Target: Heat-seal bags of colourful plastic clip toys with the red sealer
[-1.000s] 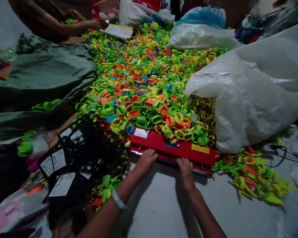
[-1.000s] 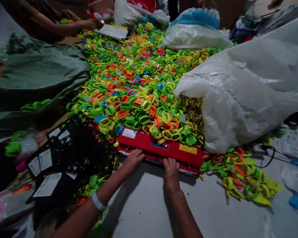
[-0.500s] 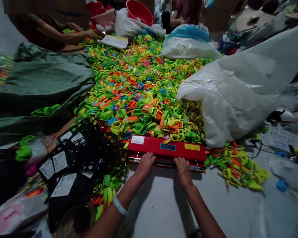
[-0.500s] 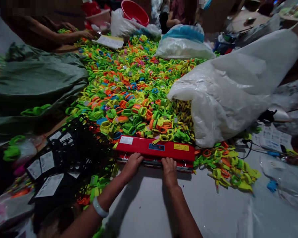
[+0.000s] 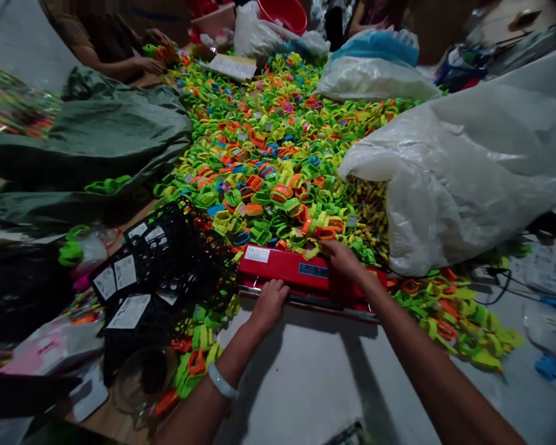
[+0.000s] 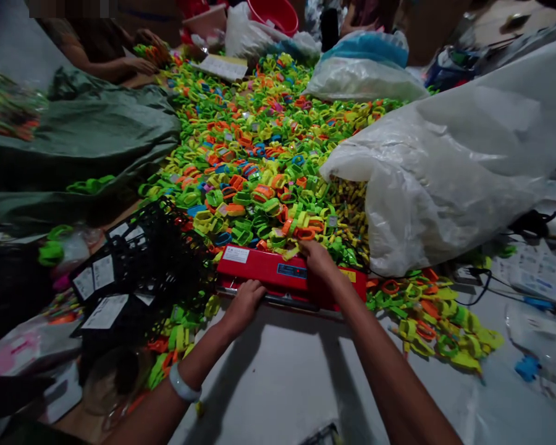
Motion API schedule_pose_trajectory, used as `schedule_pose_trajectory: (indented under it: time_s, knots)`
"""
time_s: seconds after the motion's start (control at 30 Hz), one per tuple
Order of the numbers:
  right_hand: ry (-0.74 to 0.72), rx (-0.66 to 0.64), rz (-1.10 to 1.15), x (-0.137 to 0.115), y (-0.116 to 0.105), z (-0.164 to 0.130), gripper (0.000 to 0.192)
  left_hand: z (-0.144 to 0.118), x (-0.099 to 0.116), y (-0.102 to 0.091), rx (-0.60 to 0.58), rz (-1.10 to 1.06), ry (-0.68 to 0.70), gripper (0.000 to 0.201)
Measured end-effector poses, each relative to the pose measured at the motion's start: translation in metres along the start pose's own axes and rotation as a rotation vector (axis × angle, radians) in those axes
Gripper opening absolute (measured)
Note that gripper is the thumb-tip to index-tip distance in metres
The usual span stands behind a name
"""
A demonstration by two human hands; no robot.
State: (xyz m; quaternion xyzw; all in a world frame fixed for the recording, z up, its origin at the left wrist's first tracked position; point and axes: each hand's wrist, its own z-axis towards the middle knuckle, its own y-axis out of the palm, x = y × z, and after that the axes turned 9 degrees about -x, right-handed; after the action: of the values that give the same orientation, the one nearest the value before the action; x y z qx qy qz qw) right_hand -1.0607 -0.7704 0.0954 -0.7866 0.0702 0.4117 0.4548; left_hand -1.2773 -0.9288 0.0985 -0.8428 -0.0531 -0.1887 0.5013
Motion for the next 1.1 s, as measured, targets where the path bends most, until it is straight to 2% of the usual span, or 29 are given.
schedule_pose_trajectory:
  time_s: [0.1,0.2,0.3,0.37,0.47,0.53,0.63,0.73,0.8,0.83,0.9,0.97,1.0,1.03,1.1]
  knots:
    - [0.017,0.004,0.021,0.020,-0.029,0.060,0.036,-0.005,0.000,0.004,0.006,0.007,0.003,0.021]
    - [0.057,0.069,0.030,0.034,-0.058,0.088,0.047,-0.007,-0.003,0.009,0.024,0.007,0.030,0.021]
    - [0.095,0.110,0.010,0.037,-0.079,0.080,0.054,-0.007,-0.005,0.012,0.055,-0.002,0.067,0.019]
    - [0.104,0.036,0.010,0.036,-0.081,0.060,0.044,-0.008,-0.005,0.013,0.092,-0.010,0.085,0.021]
    - [0.110,-0.138,0.041,0.038,-0.063,0.028,0.025,-0.013,-0.004,0.017,0.176,-0.029,0.102,0.029]
    - [0.113,-0.164,0.064,0.043,-0.047,0.019,0.020,-0.018,-0.004,0.020,0.227,-0.038,0.106,0.035]
    - [0.102,-0.001,0.101,0.049,-0.036,0.031,0.028,-0.028,-0.005,0.026,0.315,-0.023,0.126,0.044]
    - [0.099,0.239,0.142,0.046,-0.046,0.046,0.047,-0.045,0.004,0.033,0.424,-0.010,0.164,0.049]
    - [0.103,0.341,0.155,0.041,-0.056,0.035,0.048,-0.062,0.018,0.041,0.433,-0.062,0.173,0.047]
    - [0.097,0.370,0.159,0.039,-0.060,0.019,0.045,-0.072,0.027,0.047,0.405,-0.114,0.172,0.044]
    - [0.072,0.394,0.156,0.036,-0.062,-0.034,0.035,-0.097,0.049,0.062,0.285,-0.253,0.166,0.035]
    - [0.074,0.400,0.143,0.037,-0.054,-0.112,0.029,-0.125,0.070,0.079,0.098,-0.406,0.131,0.034]
    - [0.122,0.411,0.128,0.038,-0.044,-0.157,0.030,-0.139,0.080,0.088,-0.003,-0.474,0.097,0.038]
    - [0.215,0.440,0.127,0.037,-0.031,-0.205,0.033,-0.152,0.087,0.097,-0.100,-0.534,0.044,0.043]
    - [0.534,0.611,0.197,0.031,0.007,-0.300,0.043,-0.175,0.097,0.114,-0.290,-0.659,-0.104,0.060]
